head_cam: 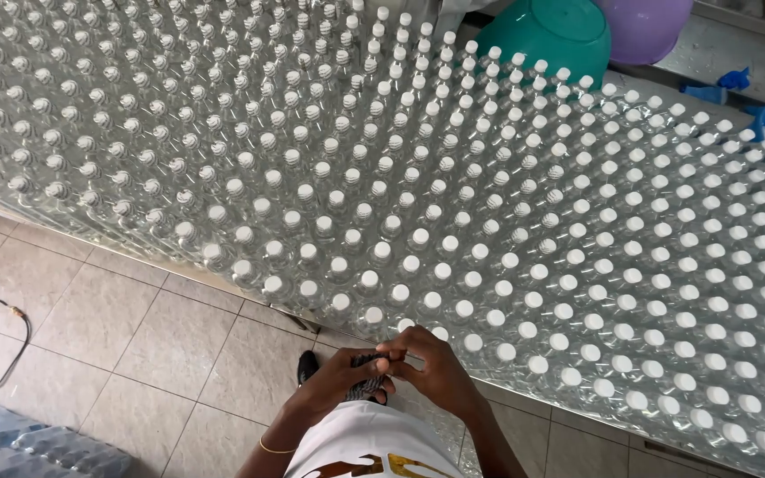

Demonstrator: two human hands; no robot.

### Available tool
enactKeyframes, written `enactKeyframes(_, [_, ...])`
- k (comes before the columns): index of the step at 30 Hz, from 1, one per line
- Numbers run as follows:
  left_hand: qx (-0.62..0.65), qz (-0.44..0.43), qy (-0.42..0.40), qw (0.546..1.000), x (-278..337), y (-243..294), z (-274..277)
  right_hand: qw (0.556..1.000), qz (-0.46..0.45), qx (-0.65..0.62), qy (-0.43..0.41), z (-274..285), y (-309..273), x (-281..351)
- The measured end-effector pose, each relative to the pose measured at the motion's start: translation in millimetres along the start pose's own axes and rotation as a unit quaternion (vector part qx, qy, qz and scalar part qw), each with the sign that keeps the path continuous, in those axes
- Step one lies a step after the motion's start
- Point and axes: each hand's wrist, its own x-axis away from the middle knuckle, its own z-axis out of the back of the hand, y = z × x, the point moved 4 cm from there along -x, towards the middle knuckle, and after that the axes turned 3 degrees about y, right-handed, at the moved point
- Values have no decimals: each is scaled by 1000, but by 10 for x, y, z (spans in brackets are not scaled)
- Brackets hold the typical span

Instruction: Placing plastic caps onto a large array of water bottles on a production table

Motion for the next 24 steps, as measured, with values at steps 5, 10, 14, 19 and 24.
enactKeyframes(5, [-25,-5,-15,1000,-11,-82,-222,999,-50,-2,-22,151,81,202])
enactKeyframes(10, [-17,-23,-6,1000,-89,-290,-336,999,-30,22,-30,205,191,366])
enactKeyframes(14, [-5,19,14,1000,-80,-330,-396,1000,-17,26,3,194,302,414])
enactKeyframes(19, [-17,35,15,999,-30,-188,-343,992,-113,-22,52,252,315,296])
enactKeyframes(24, [-16,15,13,1000,-105,-78,-152,989,-137,-19,57,303,255,108])
